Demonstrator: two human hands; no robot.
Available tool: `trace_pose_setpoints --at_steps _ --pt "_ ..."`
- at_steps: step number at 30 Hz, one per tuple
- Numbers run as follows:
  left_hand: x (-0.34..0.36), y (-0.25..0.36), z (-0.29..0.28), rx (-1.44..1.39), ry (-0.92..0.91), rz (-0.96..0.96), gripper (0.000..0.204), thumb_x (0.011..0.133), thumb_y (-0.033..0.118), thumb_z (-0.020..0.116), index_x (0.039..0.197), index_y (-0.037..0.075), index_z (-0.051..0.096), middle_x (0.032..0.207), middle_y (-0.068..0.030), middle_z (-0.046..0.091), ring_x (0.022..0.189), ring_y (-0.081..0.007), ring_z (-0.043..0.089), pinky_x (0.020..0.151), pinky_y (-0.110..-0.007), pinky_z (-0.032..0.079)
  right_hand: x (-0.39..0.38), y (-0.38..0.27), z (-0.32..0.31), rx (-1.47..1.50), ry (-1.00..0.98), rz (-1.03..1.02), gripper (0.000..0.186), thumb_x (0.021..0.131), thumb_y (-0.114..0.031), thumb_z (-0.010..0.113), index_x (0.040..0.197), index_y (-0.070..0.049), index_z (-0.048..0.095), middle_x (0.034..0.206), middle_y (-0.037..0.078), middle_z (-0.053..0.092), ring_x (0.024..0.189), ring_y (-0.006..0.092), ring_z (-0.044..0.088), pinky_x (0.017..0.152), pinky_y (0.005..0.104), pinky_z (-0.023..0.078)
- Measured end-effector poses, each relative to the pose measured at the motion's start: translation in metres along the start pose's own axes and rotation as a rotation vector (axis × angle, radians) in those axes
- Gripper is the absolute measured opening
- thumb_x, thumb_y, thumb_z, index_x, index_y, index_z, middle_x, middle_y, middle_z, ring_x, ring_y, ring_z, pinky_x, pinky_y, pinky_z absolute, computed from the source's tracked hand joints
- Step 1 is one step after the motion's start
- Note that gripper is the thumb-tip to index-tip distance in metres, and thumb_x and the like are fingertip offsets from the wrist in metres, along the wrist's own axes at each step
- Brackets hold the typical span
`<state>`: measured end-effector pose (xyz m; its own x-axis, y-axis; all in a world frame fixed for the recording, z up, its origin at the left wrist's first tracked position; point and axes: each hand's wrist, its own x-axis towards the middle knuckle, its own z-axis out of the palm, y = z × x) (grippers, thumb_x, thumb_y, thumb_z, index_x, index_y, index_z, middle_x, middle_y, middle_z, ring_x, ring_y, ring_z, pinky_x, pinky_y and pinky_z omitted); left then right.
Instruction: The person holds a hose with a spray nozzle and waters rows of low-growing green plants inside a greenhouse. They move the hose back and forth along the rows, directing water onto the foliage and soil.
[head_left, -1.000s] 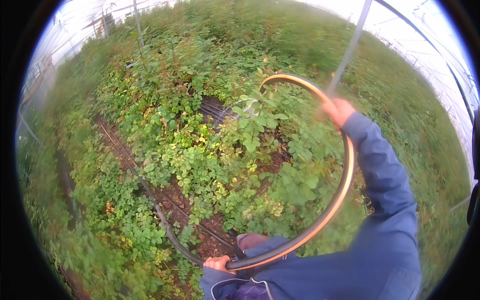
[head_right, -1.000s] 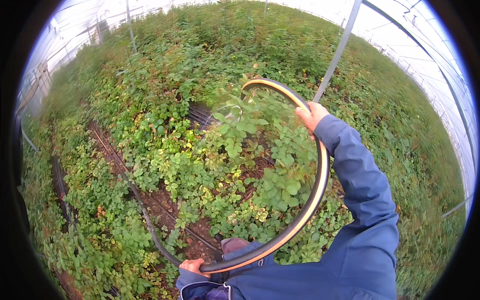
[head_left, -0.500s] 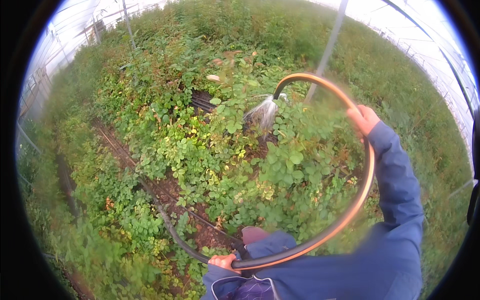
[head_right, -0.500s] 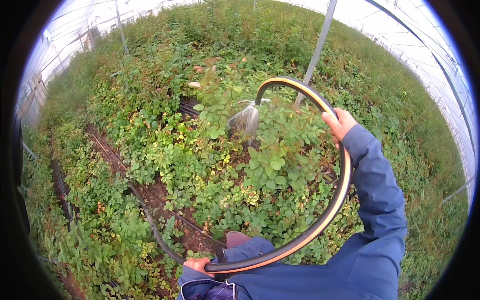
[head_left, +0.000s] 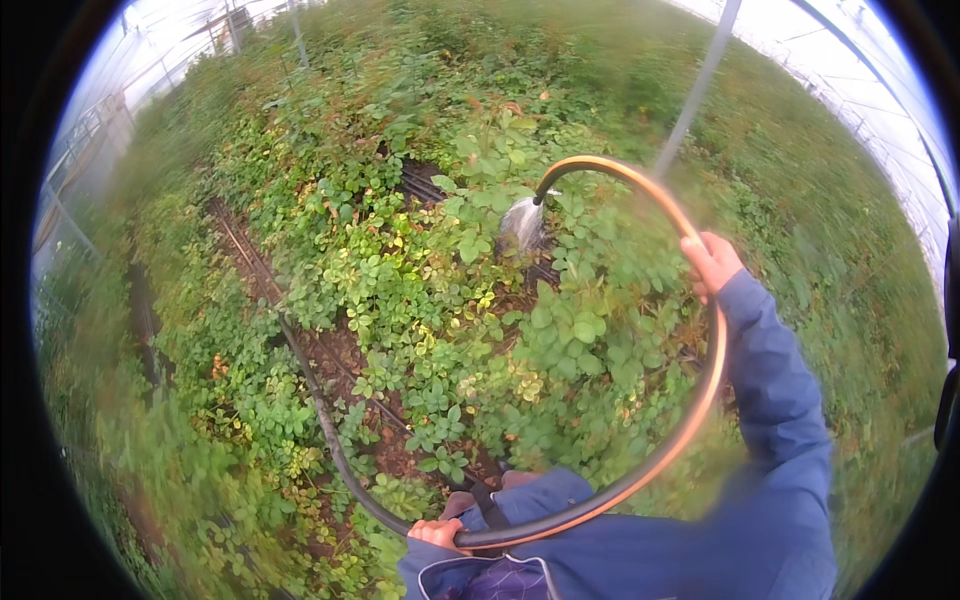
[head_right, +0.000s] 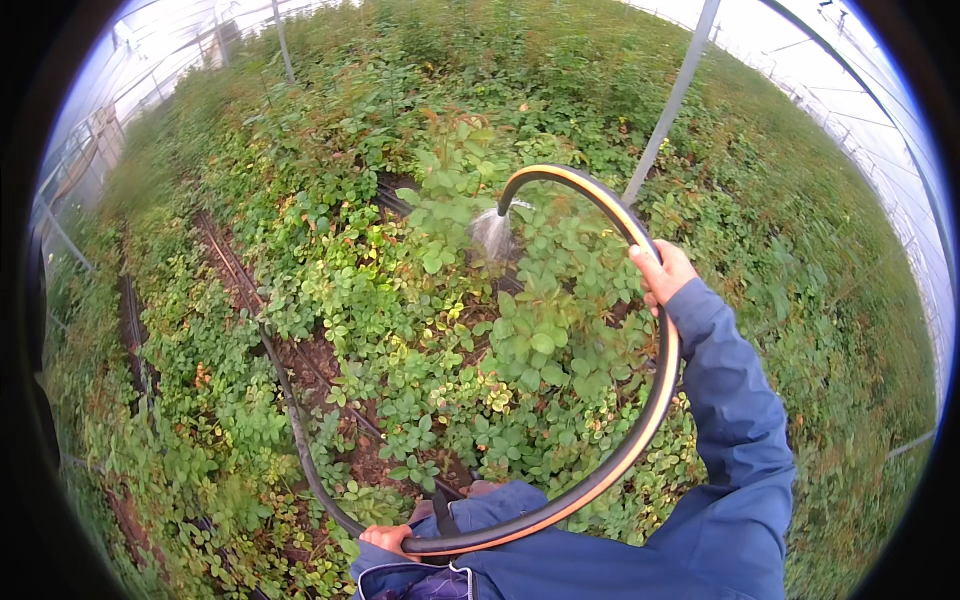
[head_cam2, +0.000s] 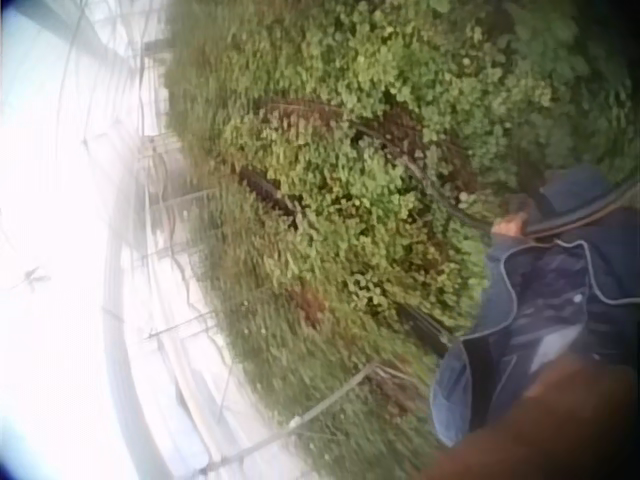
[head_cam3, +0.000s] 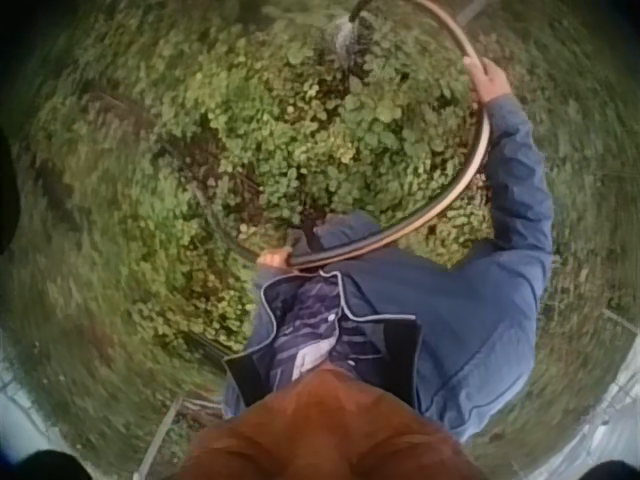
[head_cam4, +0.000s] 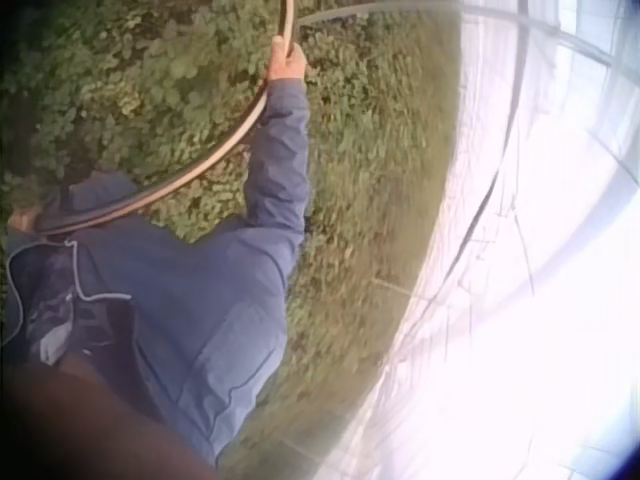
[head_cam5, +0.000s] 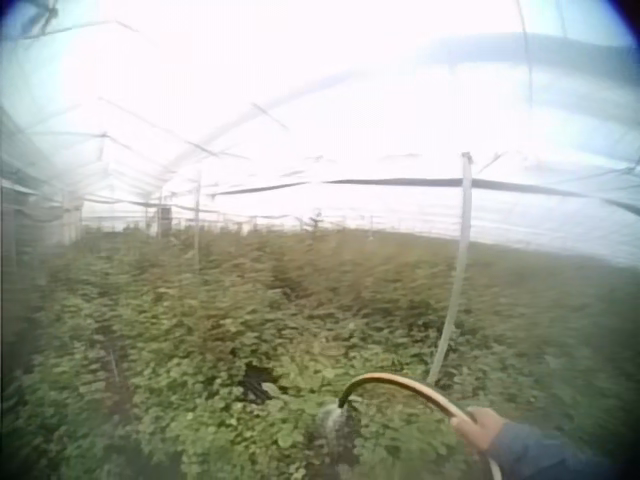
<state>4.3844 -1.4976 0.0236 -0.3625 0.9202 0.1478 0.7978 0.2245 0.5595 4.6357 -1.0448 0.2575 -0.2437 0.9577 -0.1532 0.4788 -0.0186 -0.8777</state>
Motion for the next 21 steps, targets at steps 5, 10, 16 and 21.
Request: trace_pose_setpoints --at_steps 5,10,16,21 --pt "-0.001 0.033 0.023 0.044 0.019 -0.089 0.021 0.046 0.022 0.068 0.065 0.015 0.062 0.061 -0.0065 0.059 0.063 -0.0299 0.055 0.063 -0.040 0.042 0.057 0.016 0.008 0.070 -0.058 -0.028 0.035 0.089 -0.035 0.056 0.105 -0.005 0.047 0.057 -0.001 0.040 0.039 0.0085 0.040 0.033 0.0252 0.035" --pt "0.002 0.065 0.046 0.076 0.111 -0.142 0.021 0.046 0.021 0.068 0.064 0.014 0.062 0.060 -0.0072 0.059 0.061 -0.0307 0.055 0.063 -0.039 0.042 0.096 0.027 0.010 0.100 -0.126 -0.074 0.035 0.089 -0.035 0.056 0.103 -0.004 0.048 0.058 0.000 0.041 0.039 0.0087 0.041 0.033 0.0254 0.035" --pt "0.015 0.093 0.046 0.031 -0.100 -0.232 0.020 0.047 0.020 0.067 0.066 0.014 0.062 0.060 -0.0082 0.059 0.062 -0.0303 0.057 0.063 -0.040 0.044 0.113 0.041 -0.006 0.018 -0.132 -0.066 0.037 0.089 -0.036 0.055 0.104 -0.003 0.048 0.058 0.000 0.042 0.038 0.0089 0.041 0.033 0.0253 0.035" --pt "0.015 0.094 0.053 0.070 -0.027 -0.203 0.021 0.046 0.022 0.069 0.064 0.015 0.062 0.059 -0.0086 0.059 0.062 -0.0312 0.057 0.061 -0.040 0.044 0.114 0.040 -0.009 0.074 -0.143 -0.075 0.037 0.089 -0.037 0.056 0.104 -0.004 0.049 0.057 0.000 0.042 0.038 0.0088 0.041 0.033 0.0258 0.035"
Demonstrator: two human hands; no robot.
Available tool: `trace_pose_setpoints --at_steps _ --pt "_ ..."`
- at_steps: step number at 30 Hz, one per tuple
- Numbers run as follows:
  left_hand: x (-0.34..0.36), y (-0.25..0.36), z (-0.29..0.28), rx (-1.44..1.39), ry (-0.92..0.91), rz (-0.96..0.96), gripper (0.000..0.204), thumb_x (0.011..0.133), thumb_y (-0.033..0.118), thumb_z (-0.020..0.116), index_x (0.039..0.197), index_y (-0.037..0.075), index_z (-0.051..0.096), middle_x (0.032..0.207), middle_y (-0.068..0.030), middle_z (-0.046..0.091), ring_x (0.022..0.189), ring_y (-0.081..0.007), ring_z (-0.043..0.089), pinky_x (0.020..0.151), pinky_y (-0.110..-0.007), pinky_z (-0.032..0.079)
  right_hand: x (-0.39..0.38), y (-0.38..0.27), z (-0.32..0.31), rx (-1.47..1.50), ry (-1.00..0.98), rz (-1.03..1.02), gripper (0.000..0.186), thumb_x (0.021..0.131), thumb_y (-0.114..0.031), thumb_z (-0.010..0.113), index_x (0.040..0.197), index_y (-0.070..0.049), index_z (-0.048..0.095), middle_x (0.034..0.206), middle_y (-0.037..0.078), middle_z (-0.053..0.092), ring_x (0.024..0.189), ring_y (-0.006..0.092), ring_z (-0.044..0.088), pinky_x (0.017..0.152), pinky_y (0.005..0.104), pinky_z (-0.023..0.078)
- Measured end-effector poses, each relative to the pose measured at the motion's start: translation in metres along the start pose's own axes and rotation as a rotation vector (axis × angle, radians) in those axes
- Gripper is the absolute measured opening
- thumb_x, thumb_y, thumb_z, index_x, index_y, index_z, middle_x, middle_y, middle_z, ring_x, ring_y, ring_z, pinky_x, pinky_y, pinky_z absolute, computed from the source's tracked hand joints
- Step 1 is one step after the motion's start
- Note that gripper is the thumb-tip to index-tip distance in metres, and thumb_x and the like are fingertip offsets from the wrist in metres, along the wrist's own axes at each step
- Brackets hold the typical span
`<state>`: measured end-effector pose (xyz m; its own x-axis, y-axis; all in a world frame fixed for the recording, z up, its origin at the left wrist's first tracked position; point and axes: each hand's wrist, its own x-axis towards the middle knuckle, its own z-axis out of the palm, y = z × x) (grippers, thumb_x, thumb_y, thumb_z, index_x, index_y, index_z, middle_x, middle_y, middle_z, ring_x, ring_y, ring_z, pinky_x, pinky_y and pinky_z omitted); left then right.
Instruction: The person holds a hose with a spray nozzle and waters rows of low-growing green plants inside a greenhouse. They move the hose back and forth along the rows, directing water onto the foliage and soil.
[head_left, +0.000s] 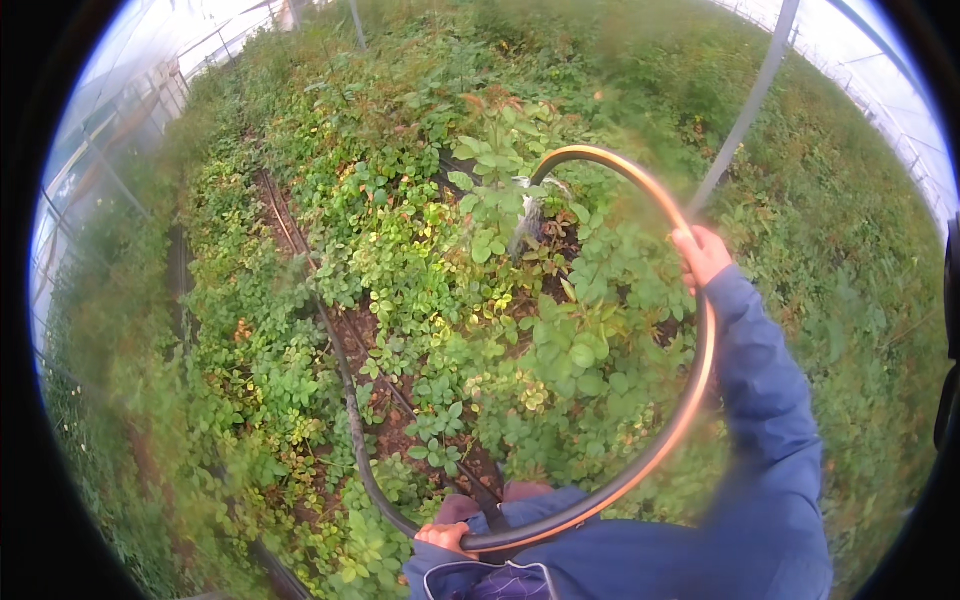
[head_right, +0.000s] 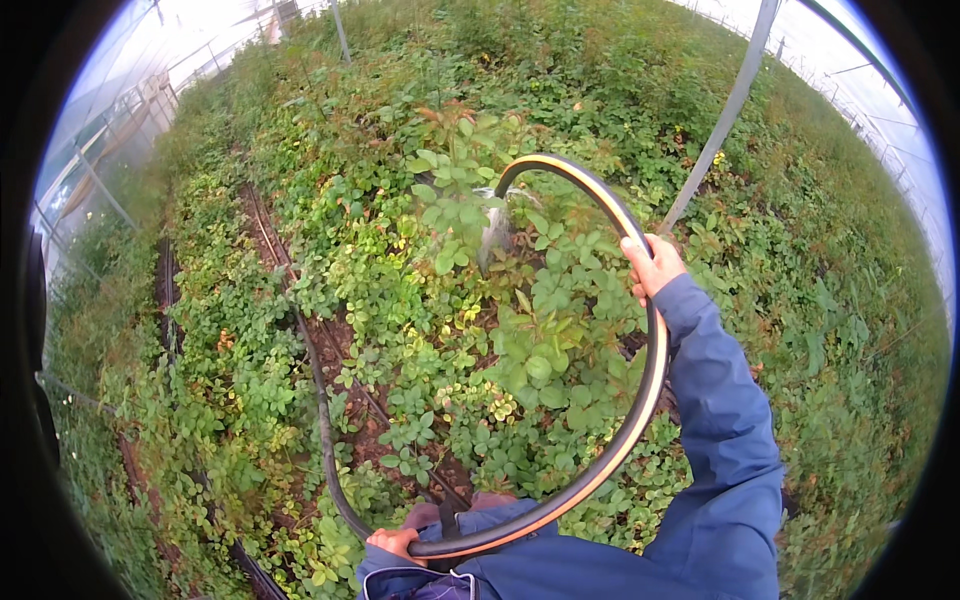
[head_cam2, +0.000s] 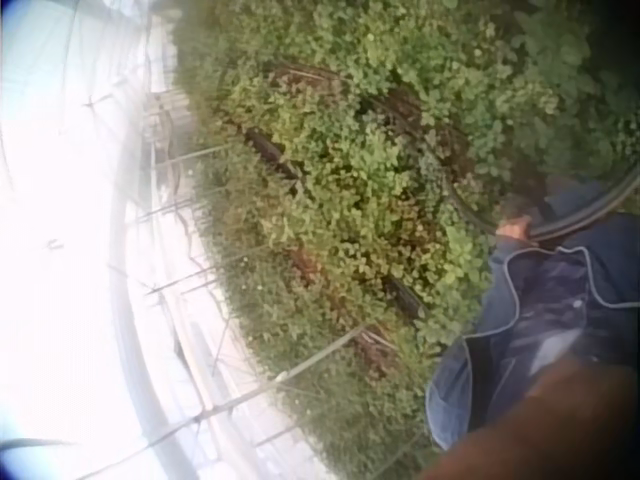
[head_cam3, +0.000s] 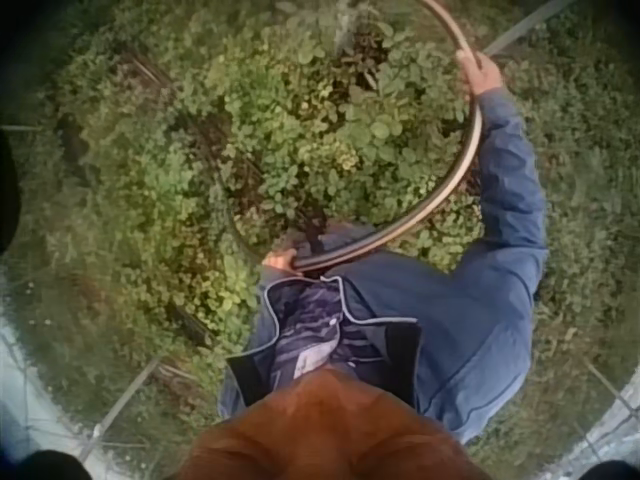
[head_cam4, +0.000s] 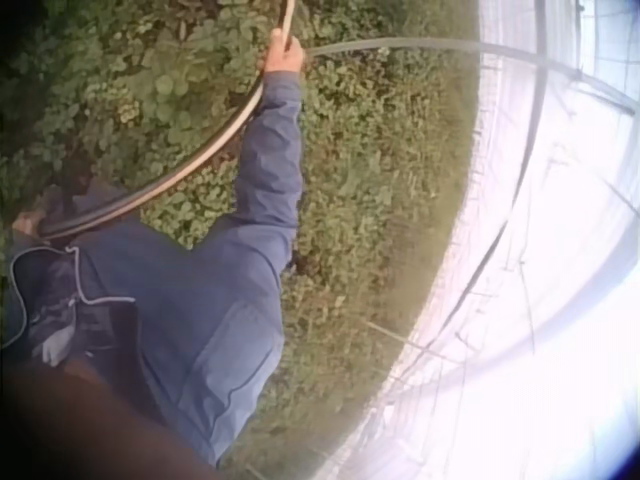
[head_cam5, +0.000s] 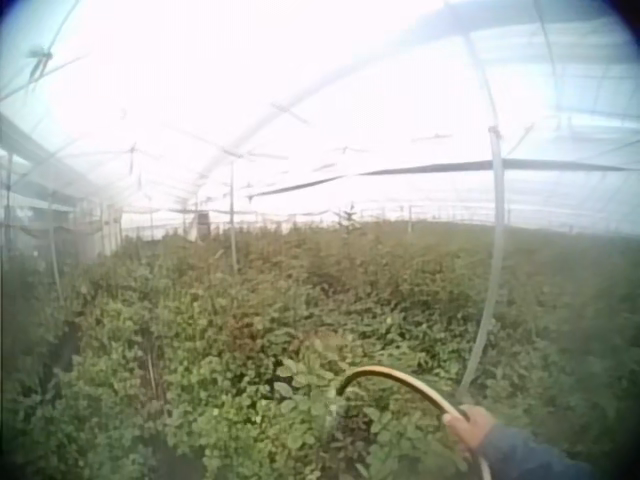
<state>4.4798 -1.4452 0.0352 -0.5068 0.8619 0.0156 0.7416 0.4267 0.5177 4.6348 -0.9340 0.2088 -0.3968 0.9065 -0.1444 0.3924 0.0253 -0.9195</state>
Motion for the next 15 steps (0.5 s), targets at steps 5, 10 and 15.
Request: trace_pose_setpoints --at_steps 5,10,15 --pt "0.001 0.005 -0.006 0.003 0.050 -0.031 0.016 0.051 0.020 0.069 0.065 0.013 0.062 0.060 -0.0085 0.060 0.063 -0.0303 0.056 0.064 -0.040 0.043 0.016 0.010 0.010 0.105 0.001 -0.031 0.036 0.090 -0.036 0.055 0.104 -0.004 0.049 0.057 0.000 0.042 0.039 0.0088 0.041 0.034 0.0259 0.036" --pt "-0.004 0.003 0.001 0.066 0.125 -0.099 0.015 0.057 0.020 0.070 0.067 0.012 0.064 0.063 -0.0079 0.060 0.070 -0.0299 0.055 0.068 -0.040 0.042 0.029 0.016 0.031 0.097 0.034 -0.077 0.035 0.090 -0.036 0.055 0.104 -0.004 0.050 0.058 0.001 0.044 0.039 0.0093 0.041 0.034 0.0263 0.036" --pt "-0.014 -0.009 0.016 0.043 0.136 -0.067 0.016 0.056 0.020 0.071 0.069 0.012 0.065 0.063 -0.0075 0.060 0.072 -0.0304 0.055 0.070 -0.041 0.041 0.018 0.016 0.026 0.002 0.040 -0.062 0.037 0.090 -0.037 0.055 0.103 -0.003 0.051 0.059 0.002 0.045 0.040 0.0103 0.043 0.035 0.0271 0.039"
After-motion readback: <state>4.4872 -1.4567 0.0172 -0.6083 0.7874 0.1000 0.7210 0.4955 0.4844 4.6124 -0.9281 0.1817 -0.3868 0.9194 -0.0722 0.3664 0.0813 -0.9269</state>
